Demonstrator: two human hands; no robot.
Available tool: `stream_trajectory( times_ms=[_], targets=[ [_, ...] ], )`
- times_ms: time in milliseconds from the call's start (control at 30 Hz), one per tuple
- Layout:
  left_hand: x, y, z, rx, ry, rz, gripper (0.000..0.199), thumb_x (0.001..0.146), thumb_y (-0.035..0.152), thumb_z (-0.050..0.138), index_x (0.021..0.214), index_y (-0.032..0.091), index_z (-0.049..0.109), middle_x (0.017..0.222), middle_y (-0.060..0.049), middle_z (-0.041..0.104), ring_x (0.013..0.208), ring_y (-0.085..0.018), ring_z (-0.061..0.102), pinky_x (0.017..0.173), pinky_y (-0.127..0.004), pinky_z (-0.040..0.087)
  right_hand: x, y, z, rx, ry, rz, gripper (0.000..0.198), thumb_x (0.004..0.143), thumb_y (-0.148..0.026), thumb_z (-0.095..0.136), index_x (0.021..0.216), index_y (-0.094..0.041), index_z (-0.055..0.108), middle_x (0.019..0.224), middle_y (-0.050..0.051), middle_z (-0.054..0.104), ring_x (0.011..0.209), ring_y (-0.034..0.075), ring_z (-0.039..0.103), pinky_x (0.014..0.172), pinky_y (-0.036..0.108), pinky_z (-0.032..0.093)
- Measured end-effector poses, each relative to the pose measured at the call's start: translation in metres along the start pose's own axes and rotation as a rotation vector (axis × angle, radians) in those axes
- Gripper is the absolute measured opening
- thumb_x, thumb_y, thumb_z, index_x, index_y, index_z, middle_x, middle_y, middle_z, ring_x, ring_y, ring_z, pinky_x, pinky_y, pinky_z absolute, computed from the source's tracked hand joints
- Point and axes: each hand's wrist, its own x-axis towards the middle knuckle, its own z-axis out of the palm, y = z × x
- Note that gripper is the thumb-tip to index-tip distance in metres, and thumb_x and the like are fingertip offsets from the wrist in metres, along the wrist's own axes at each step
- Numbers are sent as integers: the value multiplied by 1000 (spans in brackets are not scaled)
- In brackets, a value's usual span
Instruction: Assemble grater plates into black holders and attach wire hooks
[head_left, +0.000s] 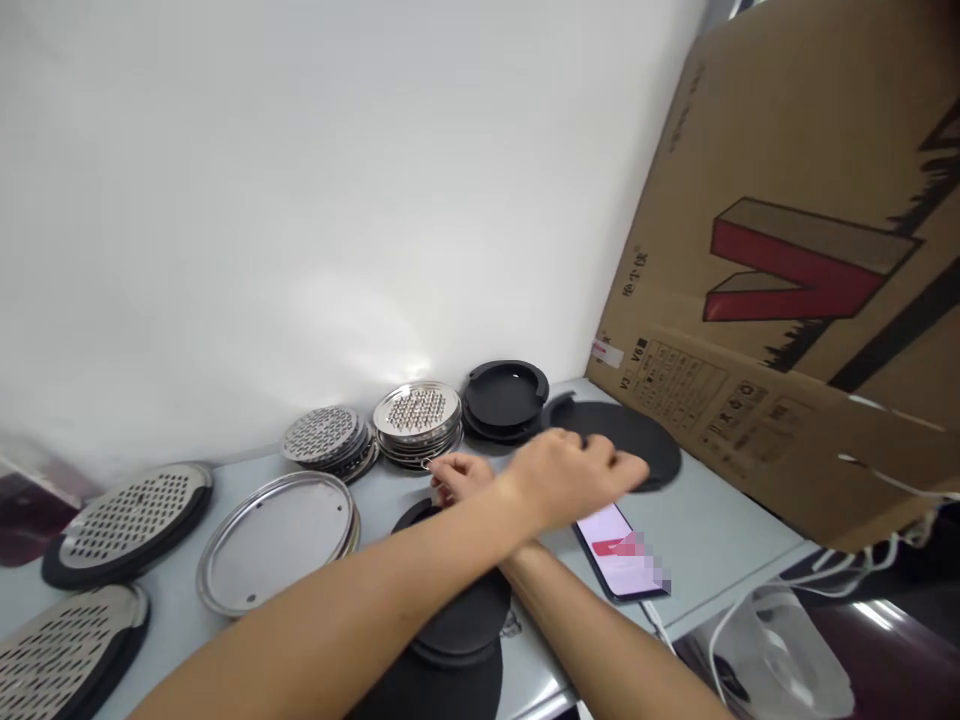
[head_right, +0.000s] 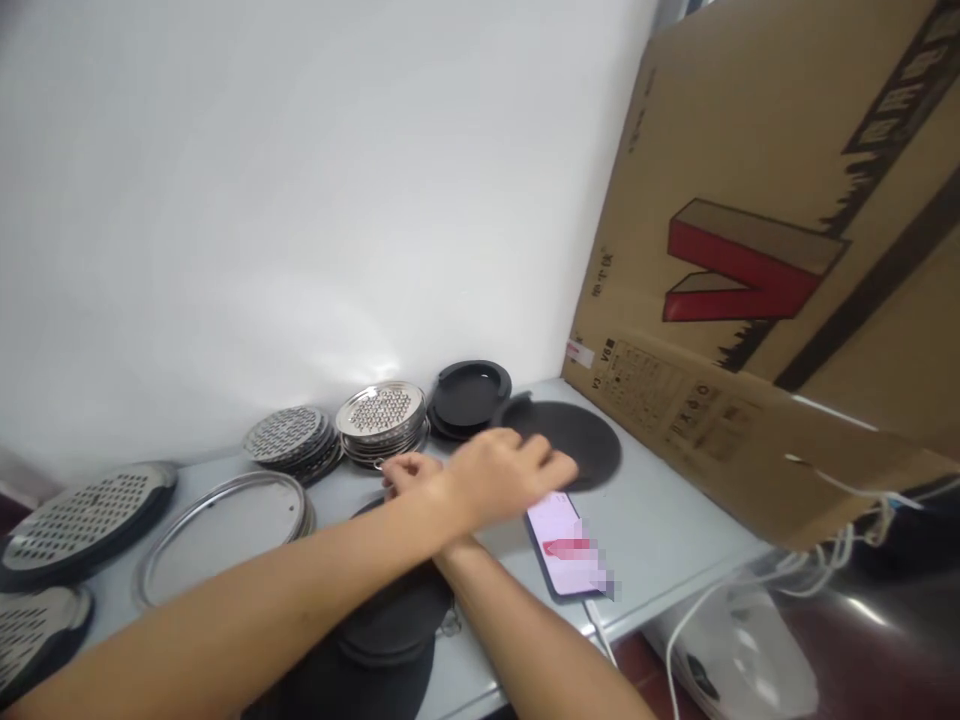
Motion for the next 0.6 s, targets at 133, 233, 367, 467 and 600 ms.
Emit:
stream_trajectory(
  times_ms=[133, 233, 367, 467, 600],
  targets=[
    [47, 36, 26, -198, -208, -5, 28, 94, 5, 42, 117, 10, 57, 101, -16, 69, 93, -27, 71, 68, -35, 54, 4, 4, 8, 112, -58, 213, 23, 70, -40, 68, 69, -18, 63, 55, -1, 60, 38, 10, 49, 32, 20, 35],
    [79, 29, 46, -238, -288, -98, 27, 94, 5, 44, 119, 7, 57, 103, -16, 70, 94, -26, 71, 71, -37, 56, 9, 6, 8, 176, -72, 297, 25, 67, -40, 70, 71, -17, 63, 55, -3, 58, 39, 8, 48, 33, 19, 34],
    [96, -3, 63, -272, -424, -235, 27, 98, 19, 52, 122, 11, 57, 111, -11, 68, 98, -22, 68, 82, -39, 56, 17, 8, 1, 253, -98, 374, 32, 64, -46, 73, 76, -19, 63, 59, -2, 61, 42, 9, 51, 38, 22, 42],
    [92, -23, 65, -312, -558, -287, 33, 95, 34, 60, 121, 15, 59, 118, -9, 63, 98, -21, 65, 84, -41, 56, 19, 10, -1, 292, -126, 373, 40, 62, -53, 74, 77, -20, 58, 66, 1, 67, 51, 13, 60, 48, 26, 51],
    [76, -39, 59, -330, -643, -280, 31, 93, 32, 62, 119, 14, 60, 117, -10, 63, 99, -21, 65, 84, -40, 56, 15, 12, 4, 282, -137, 291, 48, 65, -64, 71, 78, -22, 51, 77, 6, 73, 61, 18, 68, 55, 31, 55]
  ],
)
